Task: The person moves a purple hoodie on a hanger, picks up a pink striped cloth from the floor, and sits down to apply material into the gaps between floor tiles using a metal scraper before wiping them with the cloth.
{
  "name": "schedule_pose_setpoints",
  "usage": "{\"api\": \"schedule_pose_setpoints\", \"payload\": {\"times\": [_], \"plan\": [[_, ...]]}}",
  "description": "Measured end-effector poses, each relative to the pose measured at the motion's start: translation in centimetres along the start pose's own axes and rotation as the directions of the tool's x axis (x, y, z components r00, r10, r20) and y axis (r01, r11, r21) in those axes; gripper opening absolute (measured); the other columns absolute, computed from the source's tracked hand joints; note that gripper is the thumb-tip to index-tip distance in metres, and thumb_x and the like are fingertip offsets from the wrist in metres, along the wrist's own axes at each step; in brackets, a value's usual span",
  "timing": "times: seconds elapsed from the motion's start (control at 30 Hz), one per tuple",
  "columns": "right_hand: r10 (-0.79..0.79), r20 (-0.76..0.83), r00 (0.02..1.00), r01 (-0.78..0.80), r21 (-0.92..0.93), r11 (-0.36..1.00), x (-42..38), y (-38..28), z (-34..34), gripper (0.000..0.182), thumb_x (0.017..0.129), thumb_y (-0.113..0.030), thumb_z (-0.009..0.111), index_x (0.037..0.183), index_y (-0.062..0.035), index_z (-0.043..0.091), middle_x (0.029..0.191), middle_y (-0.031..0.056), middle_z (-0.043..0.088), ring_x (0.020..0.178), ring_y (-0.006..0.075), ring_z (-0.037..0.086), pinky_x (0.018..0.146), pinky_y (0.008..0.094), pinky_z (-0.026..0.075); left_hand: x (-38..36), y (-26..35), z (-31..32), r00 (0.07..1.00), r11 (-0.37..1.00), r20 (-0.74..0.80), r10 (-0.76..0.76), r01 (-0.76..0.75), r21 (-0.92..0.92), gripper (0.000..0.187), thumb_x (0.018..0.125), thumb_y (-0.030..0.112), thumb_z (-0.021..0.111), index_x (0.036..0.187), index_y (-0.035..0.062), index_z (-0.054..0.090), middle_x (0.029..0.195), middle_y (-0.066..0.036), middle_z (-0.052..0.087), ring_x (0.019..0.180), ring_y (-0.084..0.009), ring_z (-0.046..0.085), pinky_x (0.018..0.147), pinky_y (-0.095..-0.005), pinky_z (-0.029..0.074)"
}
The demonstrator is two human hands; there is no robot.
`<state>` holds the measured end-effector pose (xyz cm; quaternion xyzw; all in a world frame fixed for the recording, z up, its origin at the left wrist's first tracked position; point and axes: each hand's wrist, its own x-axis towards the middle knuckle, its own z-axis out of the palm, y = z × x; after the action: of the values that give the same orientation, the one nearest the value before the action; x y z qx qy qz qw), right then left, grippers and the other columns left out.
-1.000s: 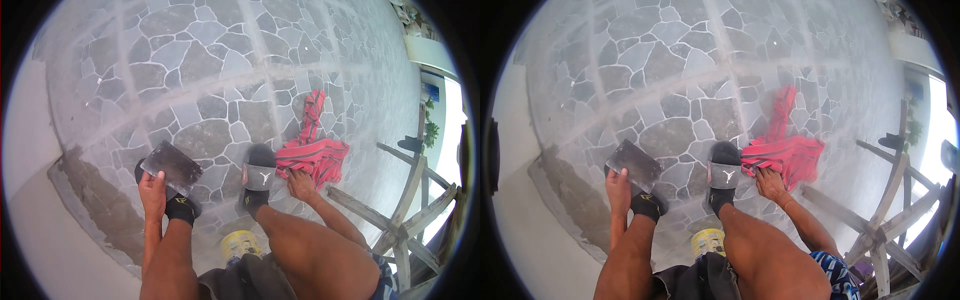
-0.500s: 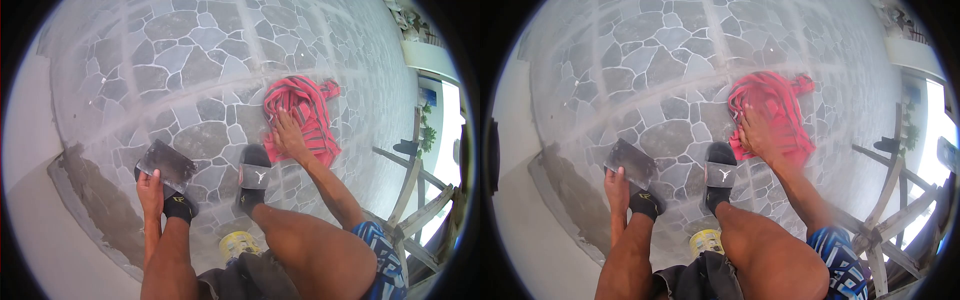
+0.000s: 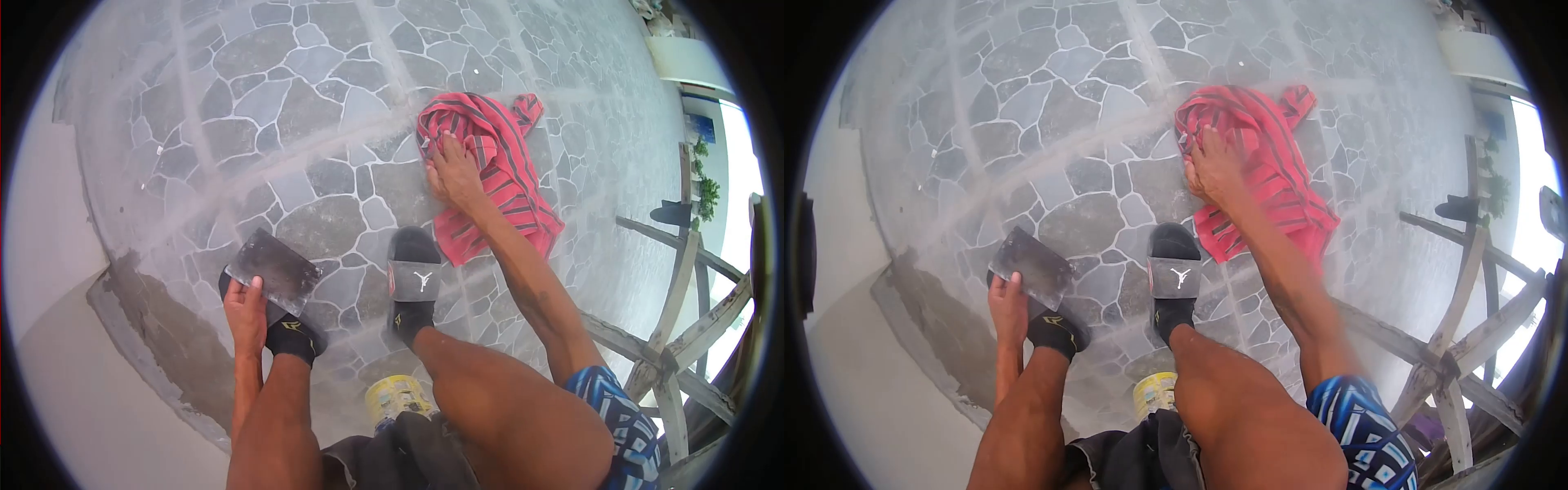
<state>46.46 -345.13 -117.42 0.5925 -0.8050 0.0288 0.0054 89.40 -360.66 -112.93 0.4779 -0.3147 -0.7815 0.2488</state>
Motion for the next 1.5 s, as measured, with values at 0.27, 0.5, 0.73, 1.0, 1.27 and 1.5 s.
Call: {"api": "schedule_pose_setpoints", "payload": {"times": [0.27, 0.5, 0.73, 1.0, 1.27, 1.5], "plan": [[-0.160, 0.320, 0.934, 0.125, 0.128, 0.984, -12.8, -2.6, -4.8, 0.049, 0.093, -0.026, 0.055, 0.129, 0.0080, 0.056, 0.148, 0.0315, 0.040, 0.140, 0.0416, 0.038, 0.112, 0.0557, 0.031, -0.7, 0.1, 0.5, 0.998, 0.994, -0.033, 0.057, -0.060, -0.091, 0.036, 0.098, 0.007, 0.062, 0.133, -0.0022, 0.054, 0.123, -0.011, 0.064, 0.110, -0.0185, 0.063, 0.098, -0.0354, 0.050], [-0.203, 0.264, 0.943, 0.159, 0.178, 0.971, -4.4, -4.2, -3.4, 0.041, 0.097, -0.027, 0.050, 0.124, 0.0038, 0.059, 0.146, 0.0316, 0.041, 0.139, 0.0432, 0.038, 0.108, 0.0557, 0.035, -0.6, -0.1, -0.5, 0.999, 0.997, 0.015, 0.048, -0.047, -0.067, 0.040, 0.098, 0.006, 0.061, 0.136, -0.0027, 0.051, 0.124, -0.012, 0.063, 0.112, -0.0189, 0.062, 0.099, -0.0366, 0.049], [-0.520, 0.229, 0.823, 0.381, 0.457, 0.804, 1.6, -17.3, -2.8, 0.035, 0.093, -0.032, 0.056, 0.112, -0.0036, 0.065, 0.115, 0.0215, 0.058, 0.114, 0.0360, 0.054, 0.092, 0.0542, 0.040, -0.6, -0.1, -0.1, 0.998, 0.996, -0.065, 0.026, -0.032, -0.086, 0.039, 0.099, 0.004, 0.059, 0.136, -0.0031, 0.050, 0.127, -0.013, 0.062, 0.115, -0.0211, 0.061, 0.101, -0.0383, 0.048], [-0.141, -0.137, 0.980, 0.172, 0.243, 0.955, 10.4, -4.8, 1.3, 0.025, 0.094, -0.024, 0.058, 0.104, -0.0017, 0.061, 0.101, 0.0166, 0.059, 0.099, 0.0368, 0.059, 0.083, 0.0465, 0.050, -0.8, -0.2, -1.4, 0.996, 0.972, -0.082, 0.019, -0.037, -0.230, 0.039, 0.099, 0.006, 0.060, 0.136, -0.0022, 0.050, 0.130, -0.012, 0.061, 0.118, -0.0224, 0.059, 0.105, -0.0406, 0.046], [-0.009, 0.084, 0.996, 0.005, 0.054, 0.999, 10.0, -1.6, 0.0, 0.040, 0.100, -0.030, 0.048, 0.120, 0.0022, 0.060, 0.116, 0.0329, 0.058, 0.114, 0.0489, 0.053, 0.098, 0.0555, 0.044, -0.5, 0.3, -0.2, 0.994, 0.951, -0.100, 0.039, -0.068, -0.300, 0.041, 0.098, 0.007, 0.061, 0.137, -0.0018, 0.049, 0.131, -0.013, 0.060, 0.120, -0.0223, 0.058, 0.106, -0.0402, 0.045], [-0.150, 0.262, 0.953, 0.056, 0.333, 0.941, 7.9, -8.2, -0.4, 0.038, 0.096, -0.027, 0.055, 0.130, -0.0110, 0.060, 0.113, 0.0170, 0.059, 0.112, 0.0363, 0.058, 0.094, 0.0510, 0.047, -0.3, 0.9, -0.2, 0.996, 0.974, -0.085, -0.020, 0.000, -0.229, 0.043, 0.097, 0.007, 0.062, 0.137, -0.0024, 0.048, 0.133, -0.014, 0.059, 0.120, -0.0226, 0.058, 0.106, -0.0404, 0.045]]}}
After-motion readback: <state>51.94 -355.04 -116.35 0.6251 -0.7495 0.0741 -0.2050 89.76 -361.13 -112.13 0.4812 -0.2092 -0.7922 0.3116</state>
